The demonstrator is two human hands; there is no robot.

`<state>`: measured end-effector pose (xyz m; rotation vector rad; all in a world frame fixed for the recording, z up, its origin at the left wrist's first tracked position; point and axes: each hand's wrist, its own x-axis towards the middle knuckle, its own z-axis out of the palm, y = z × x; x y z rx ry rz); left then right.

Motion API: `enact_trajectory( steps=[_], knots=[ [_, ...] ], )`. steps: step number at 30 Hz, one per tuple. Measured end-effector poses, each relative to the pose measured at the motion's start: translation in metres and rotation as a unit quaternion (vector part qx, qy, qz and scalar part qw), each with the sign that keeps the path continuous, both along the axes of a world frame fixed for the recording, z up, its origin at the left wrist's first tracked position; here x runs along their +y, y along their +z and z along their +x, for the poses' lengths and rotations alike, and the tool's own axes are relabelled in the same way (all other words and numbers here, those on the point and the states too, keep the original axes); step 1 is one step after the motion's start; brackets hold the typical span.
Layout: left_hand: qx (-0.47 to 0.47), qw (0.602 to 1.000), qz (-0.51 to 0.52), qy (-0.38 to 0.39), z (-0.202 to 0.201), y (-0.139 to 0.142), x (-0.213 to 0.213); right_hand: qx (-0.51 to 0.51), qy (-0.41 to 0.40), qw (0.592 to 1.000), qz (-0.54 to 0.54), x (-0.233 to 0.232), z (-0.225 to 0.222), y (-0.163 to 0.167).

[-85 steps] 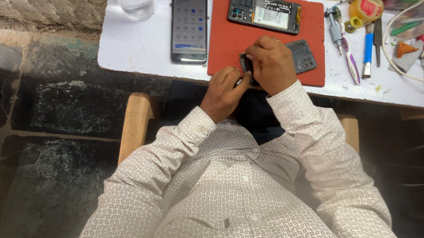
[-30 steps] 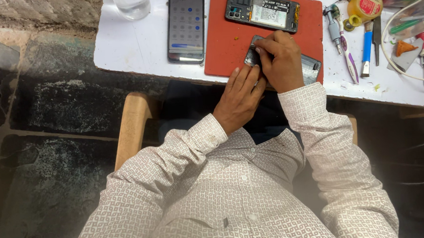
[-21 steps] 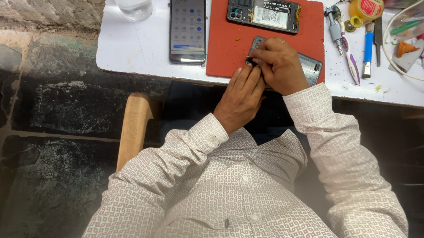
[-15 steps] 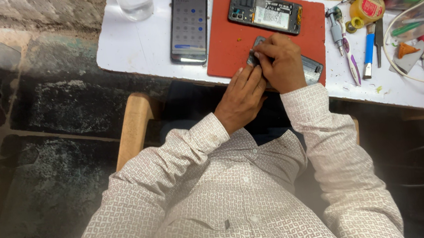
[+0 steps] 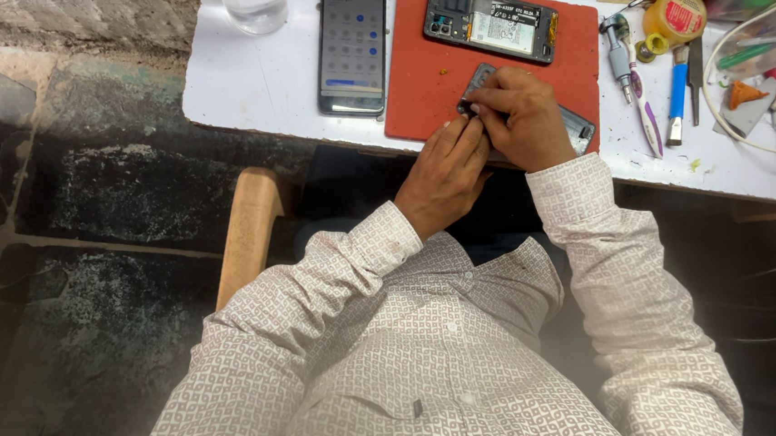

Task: The person cleans the back cover of a smartphone with a cloth, then applies adhesive to the phone's internal frame and aligns the back cover onto the device. The person handles a second smartphone and various tools on the workbench.

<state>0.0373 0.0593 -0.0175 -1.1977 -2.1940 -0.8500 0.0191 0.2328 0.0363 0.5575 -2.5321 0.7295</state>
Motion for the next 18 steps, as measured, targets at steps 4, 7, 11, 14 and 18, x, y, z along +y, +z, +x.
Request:
enact_trajectory(
  steps=[4,7,11,14,18],
  knots=[
    [-0.008,1.000,0.002,-0.004,0.000,0.002,0.000,-0.069,0.039,0.996,-0.034,0.012,-0.004,0.003],
    [-0.015,1.000,0.001,-0.004,0.001,0.004,0.000,-0.086,0.078,0.993,-0.033,0.018,-0.009,0.004],
    [-0.018,1.000,-0.014,0.000,0.003,0.006,0.000,-0.092,0.106,0.990,-0.034,0.022,-0.010,0.006],
    [-0.011,1.000,-0.027,0.008,0.005,0.007,0.001,-0.090,0.100,0.990,-0.042,0.020,-0.008,0.006],
    [-0.001,0.999,-0.035,0.011,0.005,0.006,0.001,-0.071,0.036,0.996,-0.037,0.009,-0.004,0.003]
  ],
)
